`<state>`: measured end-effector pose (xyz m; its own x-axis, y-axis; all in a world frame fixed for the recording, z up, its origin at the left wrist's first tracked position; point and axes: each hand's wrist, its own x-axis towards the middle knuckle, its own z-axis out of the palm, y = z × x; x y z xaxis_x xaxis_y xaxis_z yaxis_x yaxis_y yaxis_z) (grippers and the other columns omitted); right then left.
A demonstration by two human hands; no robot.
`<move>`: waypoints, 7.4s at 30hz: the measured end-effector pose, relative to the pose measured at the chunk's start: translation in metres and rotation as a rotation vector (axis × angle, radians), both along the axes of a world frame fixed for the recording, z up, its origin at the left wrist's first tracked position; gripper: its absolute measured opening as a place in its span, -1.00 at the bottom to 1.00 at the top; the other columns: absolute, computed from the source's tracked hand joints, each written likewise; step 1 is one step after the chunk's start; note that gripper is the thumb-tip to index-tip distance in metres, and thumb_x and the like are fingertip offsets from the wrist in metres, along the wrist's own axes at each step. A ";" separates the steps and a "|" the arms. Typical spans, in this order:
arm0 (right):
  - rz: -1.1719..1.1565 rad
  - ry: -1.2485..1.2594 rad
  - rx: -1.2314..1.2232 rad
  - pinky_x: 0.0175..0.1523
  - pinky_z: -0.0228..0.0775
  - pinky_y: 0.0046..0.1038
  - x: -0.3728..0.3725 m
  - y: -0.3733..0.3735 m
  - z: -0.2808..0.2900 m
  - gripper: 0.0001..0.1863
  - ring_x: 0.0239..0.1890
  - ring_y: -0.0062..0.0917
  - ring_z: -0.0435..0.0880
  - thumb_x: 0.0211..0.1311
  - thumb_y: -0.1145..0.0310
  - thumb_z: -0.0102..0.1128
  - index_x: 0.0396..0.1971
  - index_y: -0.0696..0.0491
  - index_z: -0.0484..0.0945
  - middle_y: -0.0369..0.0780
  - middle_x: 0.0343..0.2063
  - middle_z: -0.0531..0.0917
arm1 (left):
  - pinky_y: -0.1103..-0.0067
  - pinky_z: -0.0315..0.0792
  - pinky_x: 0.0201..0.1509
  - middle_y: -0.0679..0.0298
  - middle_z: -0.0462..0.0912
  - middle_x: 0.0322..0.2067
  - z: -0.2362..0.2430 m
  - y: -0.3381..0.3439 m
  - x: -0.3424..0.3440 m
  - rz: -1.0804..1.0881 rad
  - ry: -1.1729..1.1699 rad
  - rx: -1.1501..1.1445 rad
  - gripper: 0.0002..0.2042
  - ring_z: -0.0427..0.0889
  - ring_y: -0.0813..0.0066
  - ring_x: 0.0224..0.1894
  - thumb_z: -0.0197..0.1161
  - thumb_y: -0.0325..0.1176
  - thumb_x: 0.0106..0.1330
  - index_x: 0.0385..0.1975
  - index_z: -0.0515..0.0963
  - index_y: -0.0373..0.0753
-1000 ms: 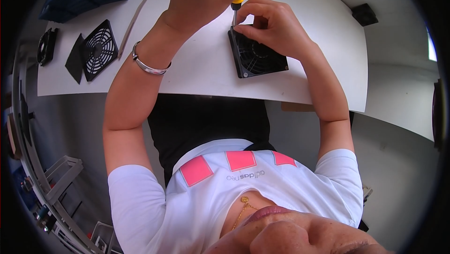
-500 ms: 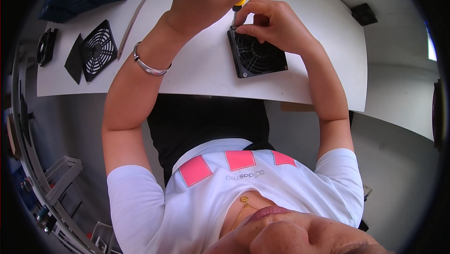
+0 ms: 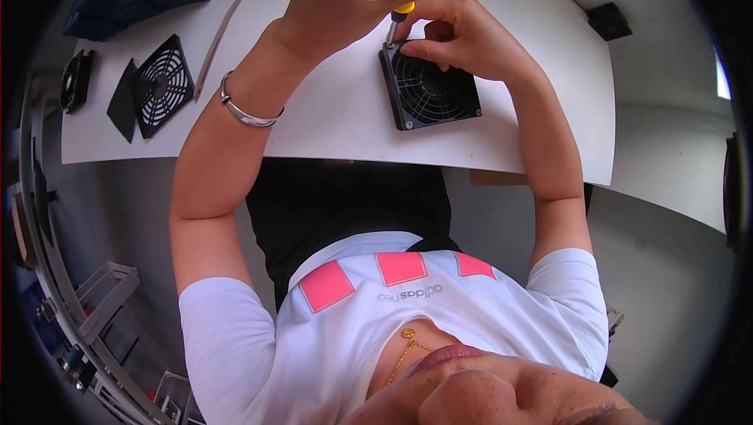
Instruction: Disassembling a computer fan with a screwdriver and cleaning the components using a brush.
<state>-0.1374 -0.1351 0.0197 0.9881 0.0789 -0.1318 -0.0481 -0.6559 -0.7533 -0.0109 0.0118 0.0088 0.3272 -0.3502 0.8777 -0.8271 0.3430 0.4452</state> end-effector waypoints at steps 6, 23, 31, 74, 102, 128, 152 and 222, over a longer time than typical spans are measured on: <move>0.011 -0.002 -0.006 -0.46 0.42 -0.60 0.001 0.000 0.000 -0.84 -0.61 -0.66 0.57 0.21 0.42 0.40 -0.21 0.08 0.71 -0.32 -0.34 0.74 | 0.62 0.27 -0.54 0.31 0.49 -0.58 0.000 -0.003 0.000 0.090 -0.036 0.084 -0.63 0.47 0.52 -0.58 0.33 0.02 0.36 -0.39 0.53 -0.20; -0.048 0.029 -0.071 -0.46 0.27 -0.58 -0.002 -0.001 0.000 -0.83 -0.65 -0.70 0.52 0.18 0.28 0.45 -0.25 0.00 0.76 -0.33 -0.73 0.54 | 0.64 0.31 -0.46 0.37 0.50 -0.51 0.002 0.004 0.005 -0.099 -0.176 0.157 -0.49 0.44 0.56 -0.49 0.51 -0.07 0.17 0.07 0.66 -0.20; -0.027 -0.004 -0.041 -0.49 0.23 -0.56 -0.001 -0.002 -0.003 -0.83 -0.67 -0.69 0.51 0.18 0.28 0.46 -0.25 -0.02 0.74 -0.33 -0.75 0.51 | 0.67 0.38 -0.42 0.35 0.60 -0.45 0.006 0.004 0.009 -0.167 -0.163 0.213 -0.48 0.50 0.57 -0.46 0.52 -0.09 0.14 0.08 0.65 -0.21; 0.042 -0.032 -0.073 -0.48 0.24 -0.55 0.000 -0.009 -0.008 -0.78 -0.68 -0.66 0.49 0.26 0.24 0.41 -0.14 -0.03 0.75 -0.31 -0.74 0.58 | 0.69 0.58 -0.32 0.34 0.63 -0.39 0.013 0.006 -0.001 -0.255 -0.139 0.111 -0.70 0.63 0.53 -0.36 0.53 -0.34 0.15 -0.11 0.71 -0.15; 0.043 -0.019 -0.014 -0.48 0.27 -0.61 -0.001 -0.004 -0.002 -0.83 -0.66 -0.70 0.52 0.26 0.27 0.41 -0.22 -0.01 0.74 -0.33 -0.68 0.60 | 0.57 0.64 -0.02 0.17 0.71 -0.19 0.014 0.009 0.001 -0.561 0.209 0.210 -0.68 0.74 0.35 -0.12 0.36 -0.49 0.30 0.05 0.55 -0.27; 0.030 0.066 -0.135 -0.49 0.27 -0.60 0.001 -0.005 0.000 -0.80 -0.67 -0.69 0.51 0.25 0.23 0.43 -0.19 -0.03 0.74 -0.34 -0.68 0.59 | 0.66 0.59 -0.24 0.24 0.72 -0.18 0.001 -0.003 0.013 -0.373 -0.089 0.109 -0.74 0.68 0.50 -0.23 0.48 -0.36 0.22 -0.10 0.68 -0.17; 0.033 0.021 -0.061 -0.49 0.29 -0.60 0.000 -0.005 -0.003 -0.82 -0.66 -0.70 0.53 0.23 0.30 0.43 -0.22 0.04 0.73 -0.32 -0.63 0.63 | 0.59 0.62 0.03 0.20 0.68 -0.22 0.014 0.011 0.008 -0.551 0.217 0.227 -0.71 0.73 0.40 -0.17 0.37 -0.40 0.33 0.02 0.60 -0.27; 0.032 -0.029 -0.041 -0.47 0.32 -0.63 0.000 -0.008 -0.011 -0.81 -0.65 -0.70 0.53 0.22 0.29 0.44 -0.21 0.02 0.74 -0.33 -0.58 0.65 | 0.62 0.63 -0.06 0.17 0.74 -0.30 0.010 0.002 0.019 -0.858 0.407 0.243 -0.75 0.75 0.43 -0.19 0.40 -0.32 0.31 -0.14 0.47 -0.16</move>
<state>-0.1374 -0.1430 0.0085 0.9886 0.1057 -0.1069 -0.0052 -0.6869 -0.7267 0.0078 0.0142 0.0185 0.1387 -0.7666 0.6270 -0.1075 0.6177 0.7790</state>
